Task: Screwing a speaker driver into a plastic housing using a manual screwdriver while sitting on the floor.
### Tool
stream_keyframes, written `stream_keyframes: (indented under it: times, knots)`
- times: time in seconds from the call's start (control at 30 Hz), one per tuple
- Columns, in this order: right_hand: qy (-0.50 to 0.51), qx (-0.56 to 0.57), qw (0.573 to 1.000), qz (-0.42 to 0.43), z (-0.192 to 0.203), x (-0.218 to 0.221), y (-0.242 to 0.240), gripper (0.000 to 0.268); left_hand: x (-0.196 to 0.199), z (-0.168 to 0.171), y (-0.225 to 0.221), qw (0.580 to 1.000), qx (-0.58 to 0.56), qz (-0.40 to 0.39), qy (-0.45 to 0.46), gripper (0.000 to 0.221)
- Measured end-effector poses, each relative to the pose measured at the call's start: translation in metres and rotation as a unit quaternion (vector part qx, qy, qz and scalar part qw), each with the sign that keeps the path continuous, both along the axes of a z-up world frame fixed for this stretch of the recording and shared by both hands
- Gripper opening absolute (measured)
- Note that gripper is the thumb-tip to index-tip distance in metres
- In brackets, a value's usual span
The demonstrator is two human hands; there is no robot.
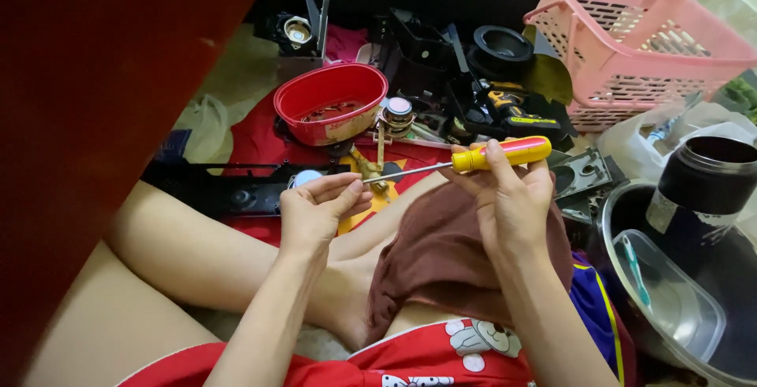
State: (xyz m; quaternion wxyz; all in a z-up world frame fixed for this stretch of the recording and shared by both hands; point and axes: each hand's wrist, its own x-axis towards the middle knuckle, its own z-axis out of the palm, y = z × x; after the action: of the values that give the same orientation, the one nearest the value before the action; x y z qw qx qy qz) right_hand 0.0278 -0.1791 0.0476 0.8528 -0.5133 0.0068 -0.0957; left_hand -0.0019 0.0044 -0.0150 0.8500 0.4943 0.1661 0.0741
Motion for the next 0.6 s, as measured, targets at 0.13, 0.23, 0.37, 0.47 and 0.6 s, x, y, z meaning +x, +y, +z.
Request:
stream_keyframes:
  times: [0.13,0.23,0.37,0.47,0.6]
  knots:
    - [0.013,-0.013,1.0,0.008,0.002,-0.001,0.005,0.052,-0.001,-0.004,0.004,1.0,0.015,-0.002,0.016,0.024]
    - [0.016,-0.018,1.0,0.015,0.004,-0.004,0.012,0.053,-0.001,-0.01,0.006,1.0,-0.015,0.001,0.012,0.025]
    - [0.012,-0.014,1.0,-0.003,-0.002,-0.005,0.015,0.051,0.004,-0.022,0.003,0.996,-0.082,0.026,0.017,0.026]
    - [0.01,-0.003,1.0,-0.015,-0.004,-0.007,0.019,0.048,0.007,-0.026,0.001,0.992,-0.12,0.042,0.019,0.025]
    - [0.013,-0.003,1.0,-0.02,-0.012,-0.001,0.023,0.048,0.012,-0.033,0.003,0.986,-0.159,0.048,0.024,0.024]
